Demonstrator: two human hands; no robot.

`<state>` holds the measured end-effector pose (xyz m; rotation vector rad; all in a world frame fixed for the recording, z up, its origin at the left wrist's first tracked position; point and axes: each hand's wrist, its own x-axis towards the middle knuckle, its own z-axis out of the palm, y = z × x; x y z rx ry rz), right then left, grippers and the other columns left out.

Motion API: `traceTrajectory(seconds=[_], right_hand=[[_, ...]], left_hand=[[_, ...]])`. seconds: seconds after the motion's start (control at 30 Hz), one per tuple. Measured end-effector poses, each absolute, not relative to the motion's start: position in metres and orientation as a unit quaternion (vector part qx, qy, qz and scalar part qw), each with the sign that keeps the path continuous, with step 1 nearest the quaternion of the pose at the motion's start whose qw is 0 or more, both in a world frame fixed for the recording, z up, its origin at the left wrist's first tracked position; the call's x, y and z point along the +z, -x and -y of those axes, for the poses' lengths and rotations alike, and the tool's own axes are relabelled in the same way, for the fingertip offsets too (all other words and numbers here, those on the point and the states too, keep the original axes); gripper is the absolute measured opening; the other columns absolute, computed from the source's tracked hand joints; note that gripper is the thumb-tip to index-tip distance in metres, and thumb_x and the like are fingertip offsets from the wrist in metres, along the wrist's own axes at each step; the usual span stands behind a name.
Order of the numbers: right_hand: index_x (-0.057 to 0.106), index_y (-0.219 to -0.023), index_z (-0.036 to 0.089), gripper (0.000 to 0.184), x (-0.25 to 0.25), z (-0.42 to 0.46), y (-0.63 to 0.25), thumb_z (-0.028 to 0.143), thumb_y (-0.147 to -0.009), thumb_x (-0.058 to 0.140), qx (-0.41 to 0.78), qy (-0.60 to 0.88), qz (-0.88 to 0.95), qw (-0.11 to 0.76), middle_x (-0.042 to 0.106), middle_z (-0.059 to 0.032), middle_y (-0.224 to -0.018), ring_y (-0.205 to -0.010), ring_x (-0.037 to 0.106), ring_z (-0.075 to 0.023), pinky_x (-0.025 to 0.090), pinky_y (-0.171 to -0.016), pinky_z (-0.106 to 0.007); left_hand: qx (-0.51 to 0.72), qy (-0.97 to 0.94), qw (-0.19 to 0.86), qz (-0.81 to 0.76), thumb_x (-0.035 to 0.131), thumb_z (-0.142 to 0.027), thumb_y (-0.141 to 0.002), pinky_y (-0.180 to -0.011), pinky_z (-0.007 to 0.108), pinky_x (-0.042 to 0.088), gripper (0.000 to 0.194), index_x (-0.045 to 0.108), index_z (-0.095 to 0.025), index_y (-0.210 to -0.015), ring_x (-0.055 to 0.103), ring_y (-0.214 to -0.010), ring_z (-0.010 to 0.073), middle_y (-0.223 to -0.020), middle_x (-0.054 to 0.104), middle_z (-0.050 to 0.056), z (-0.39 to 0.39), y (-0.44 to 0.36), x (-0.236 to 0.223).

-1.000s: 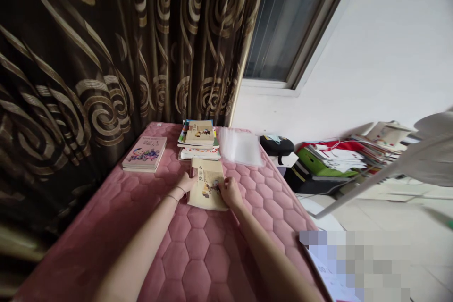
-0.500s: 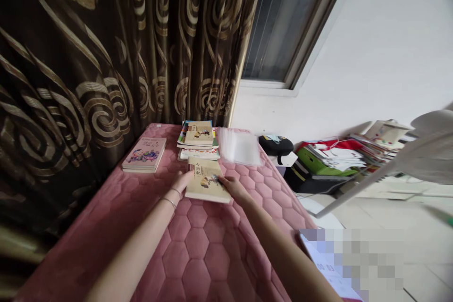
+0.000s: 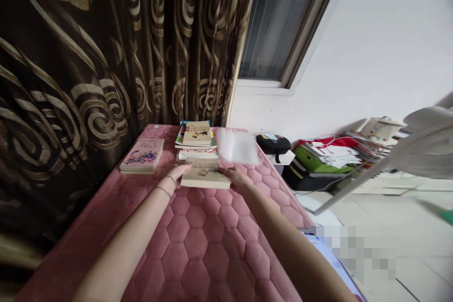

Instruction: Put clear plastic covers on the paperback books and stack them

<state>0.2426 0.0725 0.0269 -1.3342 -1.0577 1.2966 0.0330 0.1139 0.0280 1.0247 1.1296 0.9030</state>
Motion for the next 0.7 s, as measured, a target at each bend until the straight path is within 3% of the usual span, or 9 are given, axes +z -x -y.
traceTrajectory(seconds=[0.1,0.27,0.5,0.7], right_hand=[[0.061,-0.076,0.015,0.031,0.029,-0.07,-0.249,0.045,-0.073,0.067,0.47,0.527,0.506,0.495,0.063,-0.0023,-0.063,-0.055,0.057,-0.013,0.044,-0.045,-0.02],[0.056,-0.094,0.018,0.036,0.01,-0.061,-0.262,0.05,-0.079,0.057,0.299,0.482,0.643,0.514,0.065,-0.0032,-0.081,-0.074,0.061,-0.0167,0.049,-0.064,-0.025],[0.054,-0.104,0.02,0.028,-0.023,-0.044,-0.267,0.04,-0.084,0.05,0.272,0.495,0.685,0.46,0.067,-0.0056,-0.096,-0.088,0.063,-0.0191,0.051,-0.073,-0.029],[0.061,-0.105,0.022,0.025,0.007,-0.045,-0.275,0.026,-0.081,0.054,0.157,0.542,0.723,0.399,0.07,-0.0062,-0.094,-0.086,0.066,-0.0227,0.051,-0.077,-0.034]], left_hand=[[0.437,-0.456,0.627,-0.456,0.071,-0.035,-0.07,-0.076,0.033,0.055,0.029,0.064,-0.013,-0.088,0.069,-0.082,0.0215,-0.088,0.073,0.009,-0.107,-0.032,0.034],[0.495,-0.58,0.548,-0.344,0.071,-0.038,-0.07,-0.095,0.038,0.046,0.046,0.058,-0.013,-0.106,0.059,-0.109,0.0238,-0.113,0.067,0.011,-0.1,-0.03,0.025],[0.421,-0.676,0.409,-0.445,0.057,-0.024,-0.079,-0.096,0.037,0.046,0.032,0.057,-0.015,-0.11,0.058,-0.11,0.0215,-0.107,0.068,0.008,-0.086,-0.024,-0.013],[0.399,-0.73,0.333,-0.444,0.055,-0.02,-0.079,-0.092,0.036,0.048,0.024,0.063,-0.018,-0.102,0.062,-0.1,0.0218,-0.101,0.07,0.007,-0.088,-0.018,0.01]])
